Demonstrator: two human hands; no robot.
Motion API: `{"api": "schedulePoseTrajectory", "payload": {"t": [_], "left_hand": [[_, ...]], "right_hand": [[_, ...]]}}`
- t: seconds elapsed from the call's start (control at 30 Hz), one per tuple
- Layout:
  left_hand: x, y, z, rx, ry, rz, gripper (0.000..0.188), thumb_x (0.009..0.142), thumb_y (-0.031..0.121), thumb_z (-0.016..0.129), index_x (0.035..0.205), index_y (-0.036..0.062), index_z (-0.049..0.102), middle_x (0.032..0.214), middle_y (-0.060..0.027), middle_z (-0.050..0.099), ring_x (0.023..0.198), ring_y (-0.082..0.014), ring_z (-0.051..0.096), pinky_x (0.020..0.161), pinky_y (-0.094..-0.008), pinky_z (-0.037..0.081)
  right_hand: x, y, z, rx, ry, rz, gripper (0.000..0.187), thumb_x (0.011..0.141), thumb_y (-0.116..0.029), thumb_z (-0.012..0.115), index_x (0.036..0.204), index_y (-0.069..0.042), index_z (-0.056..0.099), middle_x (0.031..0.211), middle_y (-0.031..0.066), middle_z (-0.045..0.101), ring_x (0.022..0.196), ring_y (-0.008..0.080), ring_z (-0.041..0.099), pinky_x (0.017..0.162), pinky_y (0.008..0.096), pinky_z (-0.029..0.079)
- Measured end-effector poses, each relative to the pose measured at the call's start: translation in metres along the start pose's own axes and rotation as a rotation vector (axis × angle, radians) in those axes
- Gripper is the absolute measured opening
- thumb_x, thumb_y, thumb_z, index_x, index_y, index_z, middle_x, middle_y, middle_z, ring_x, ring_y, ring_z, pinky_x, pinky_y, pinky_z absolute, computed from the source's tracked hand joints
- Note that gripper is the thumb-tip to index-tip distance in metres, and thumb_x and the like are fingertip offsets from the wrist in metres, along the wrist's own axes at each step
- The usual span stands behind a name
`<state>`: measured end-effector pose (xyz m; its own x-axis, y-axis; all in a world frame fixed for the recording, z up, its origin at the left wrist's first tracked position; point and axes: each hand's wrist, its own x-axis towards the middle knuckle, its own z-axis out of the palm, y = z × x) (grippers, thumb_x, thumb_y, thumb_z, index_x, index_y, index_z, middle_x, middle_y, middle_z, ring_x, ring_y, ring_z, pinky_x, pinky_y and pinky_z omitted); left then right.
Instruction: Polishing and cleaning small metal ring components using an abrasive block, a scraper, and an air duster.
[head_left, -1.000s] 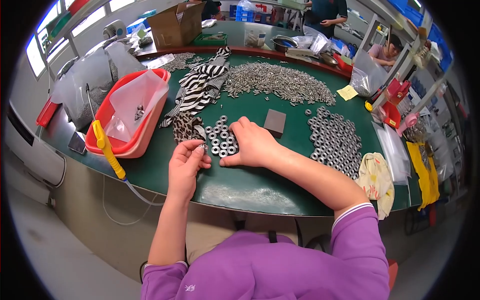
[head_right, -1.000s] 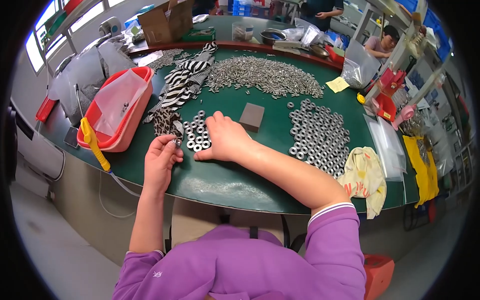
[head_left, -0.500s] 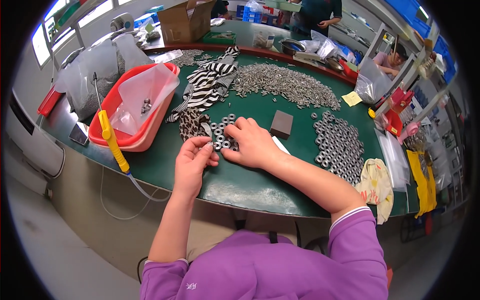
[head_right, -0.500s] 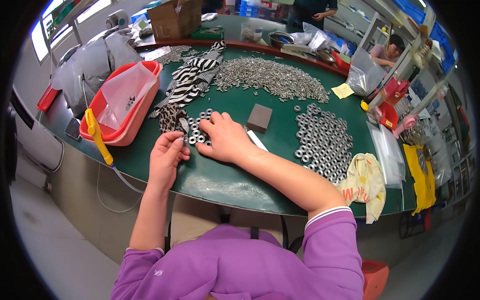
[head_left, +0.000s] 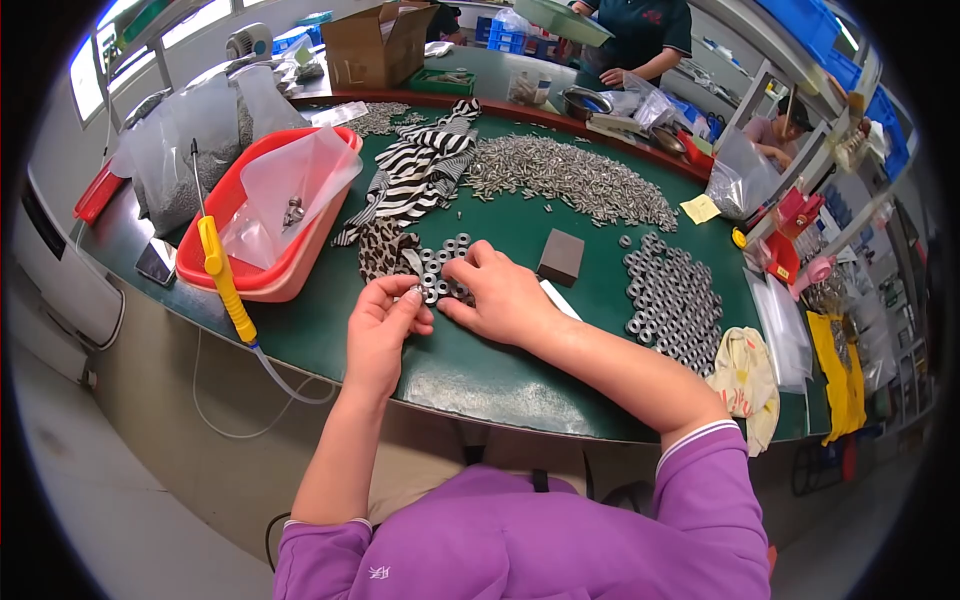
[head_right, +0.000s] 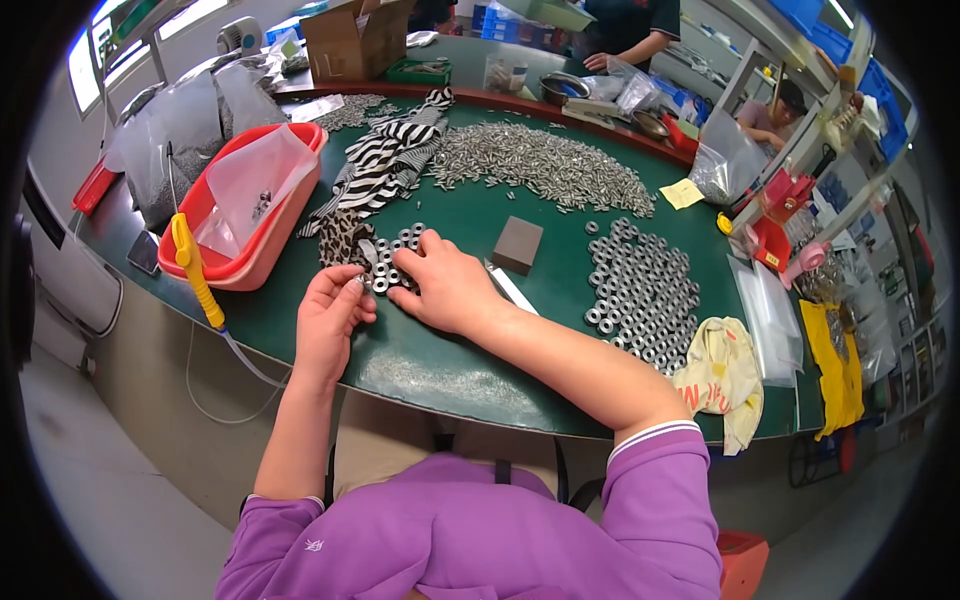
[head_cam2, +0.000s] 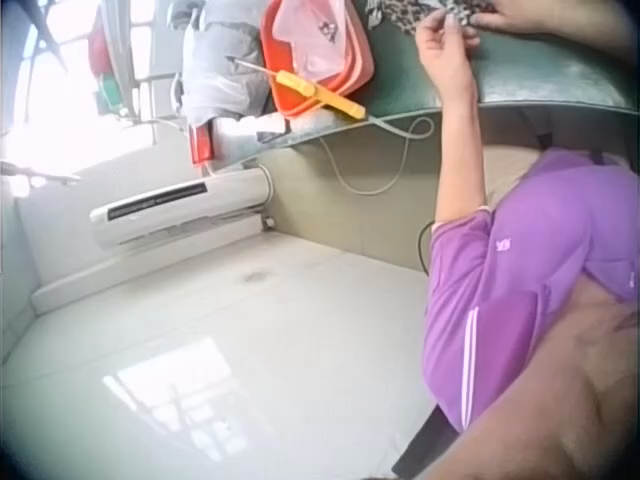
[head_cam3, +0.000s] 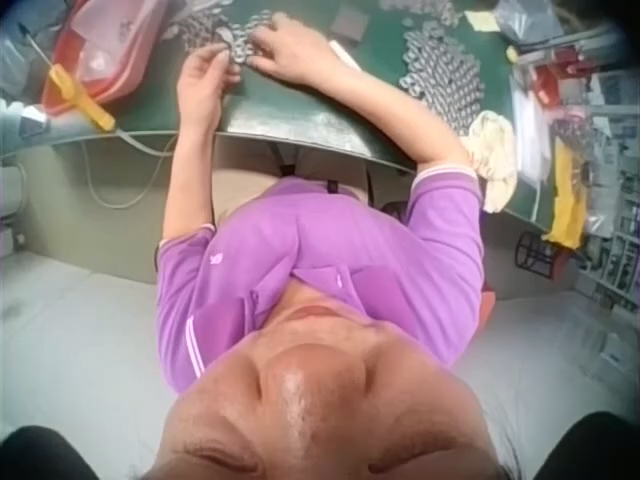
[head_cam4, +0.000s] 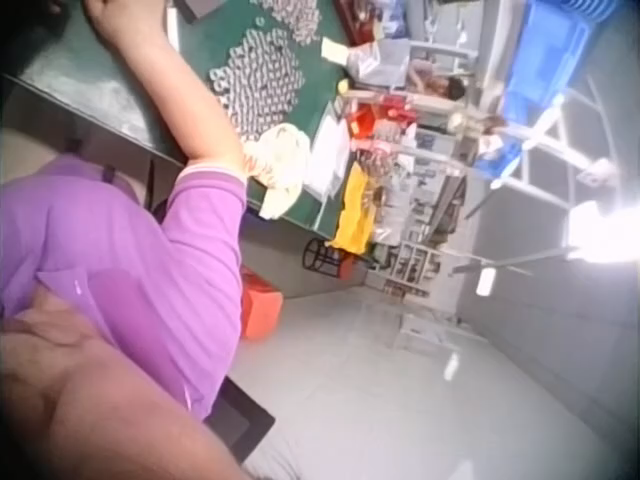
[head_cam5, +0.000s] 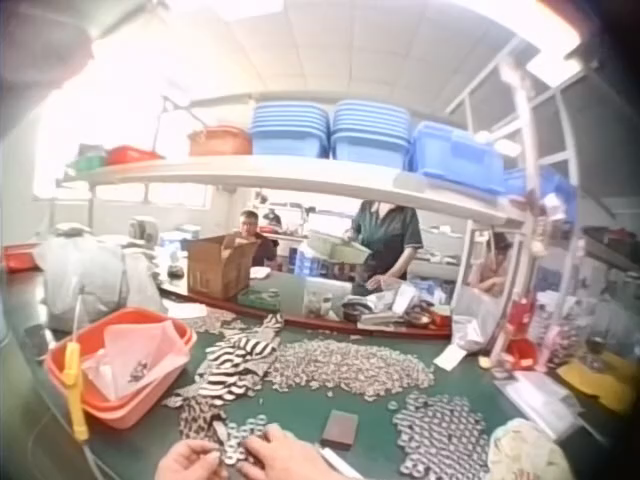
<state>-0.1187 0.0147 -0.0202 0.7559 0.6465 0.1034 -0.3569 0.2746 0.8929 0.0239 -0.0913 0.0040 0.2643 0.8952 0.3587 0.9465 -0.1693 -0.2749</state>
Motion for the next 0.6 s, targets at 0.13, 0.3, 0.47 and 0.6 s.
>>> {"api": "schedulePoseTrajectory", "payload": {"t": [0.13,0.3,0.47,0.6], "left_hand": [[-0.001,-0.001,0.000,0.019,0.004,0.009,0.015,0.089,0.007,0.053,0.103,0.0008,0.053,0.086,-0.0049,0.059,0.069,-0.0094,0.057,0.061,-0.0213,0.048],[-0.001,-0.001,0.001,0.010,-0.004,-0.009,0.016,0.089,0.006,0.054,0.103,0.0000,0.053,0.087,-0.0052,0.058,0.070,-0.0095,0.057,0.062,-0.0220,0.049],[-0.002,0.001,0.001,0.002,0.013,-0.011,0.017,0.088,0.005,0.054,0.104,-0.0003,0.052,0.086,-0.0055,0.057,0.071,-0.0098,0.057,0.062,-0.0230,0.050],[-0.001,0.000,-0.001,-0.030,0.032,0.000,0.017,0.089,0.006,0.054,0.104,0.0003,0.053,0.086,-0.0056,0.057,0.070,-0.0099,0.057,0.062,-0.0230,0.050]], "right_hand": [[0.004,-0.003,0.004,-0.019,-0.010,-0.039,0.027,0.079,-0.030,0.060,0.097,-0.010,0.056,0.093,0.0128,0.050,0.082,0.0307,0.055,0.069,0.0412,0.048],[0.009,-0.002,0.013,-0.031,-0.009,0.012,0.022,0.078,-0.025,0.058,0.093,-0.009,0.055,0.093,0.0139,0.050,0.081,0.0320,0.055,0.070,0.0423,0.048],[0.008,0.001,0.008,0.016,-0.030,0.051,0.019,0.076,-0.022,0.058,0.088,-0.007,0.055,0.092,0.0140,0.050,0.080,0.0313,0.056,0.070,0.0417,0.048],[0.015,0.007,0.002,0.100,-0.042,0.130,0.018,0.073,-0.022,0.060,0.082,-0.007,0.056,0.088,0.0128,0.052,0.079,0.0303,0.057,0.071,0.0399,0.048]]}}
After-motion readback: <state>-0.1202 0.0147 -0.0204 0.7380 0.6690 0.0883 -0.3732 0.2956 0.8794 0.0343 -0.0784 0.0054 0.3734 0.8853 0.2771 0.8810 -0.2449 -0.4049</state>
